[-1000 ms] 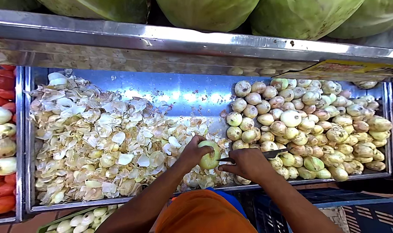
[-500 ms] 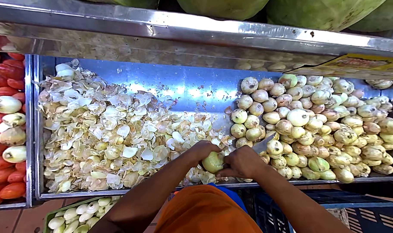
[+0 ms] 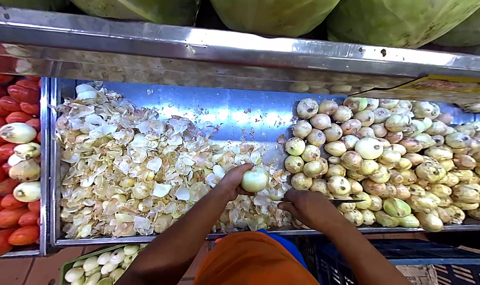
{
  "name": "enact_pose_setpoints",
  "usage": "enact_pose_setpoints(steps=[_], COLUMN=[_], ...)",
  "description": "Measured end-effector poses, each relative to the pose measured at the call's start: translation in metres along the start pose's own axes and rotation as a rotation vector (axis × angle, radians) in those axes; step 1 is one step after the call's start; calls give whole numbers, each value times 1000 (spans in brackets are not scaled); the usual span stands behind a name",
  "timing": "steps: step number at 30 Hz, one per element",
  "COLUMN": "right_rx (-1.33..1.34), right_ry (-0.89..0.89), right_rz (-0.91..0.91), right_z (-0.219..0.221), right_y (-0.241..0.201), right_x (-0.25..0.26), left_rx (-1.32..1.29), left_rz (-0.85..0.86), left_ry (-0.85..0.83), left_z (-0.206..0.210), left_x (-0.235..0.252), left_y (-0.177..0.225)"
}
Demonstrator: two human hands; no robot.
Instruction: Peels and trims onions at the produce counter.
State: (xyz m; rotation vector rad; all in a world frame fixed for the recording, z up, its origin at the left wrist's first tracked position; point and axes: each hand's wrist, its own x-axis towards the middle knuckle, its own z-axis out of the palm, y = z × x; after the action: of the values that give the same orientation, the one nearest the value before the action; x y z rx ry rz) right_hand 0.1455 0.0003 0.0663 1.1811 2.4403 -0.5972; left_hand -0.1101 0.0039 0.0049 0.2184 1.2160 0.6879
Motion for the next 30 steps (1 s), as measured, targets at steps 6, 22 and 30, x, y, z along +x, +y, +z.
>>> enact_pose_setpoints(steps=[6,22,30], right_rx=[-56,-4,-36], right_ry=[-46,-90,25], right_rz=[169,23,-104], right_z=[-19,-2,3], right_y=[-10,-6,8], right_x=[3,17,11], left_rx=[123,109,245], left_rz=[168,319,244], left_ry=[-46,50,9], left_z=[5,38,43], left_x=[-21,-33,-33], left_y=[-7,-53,-56])
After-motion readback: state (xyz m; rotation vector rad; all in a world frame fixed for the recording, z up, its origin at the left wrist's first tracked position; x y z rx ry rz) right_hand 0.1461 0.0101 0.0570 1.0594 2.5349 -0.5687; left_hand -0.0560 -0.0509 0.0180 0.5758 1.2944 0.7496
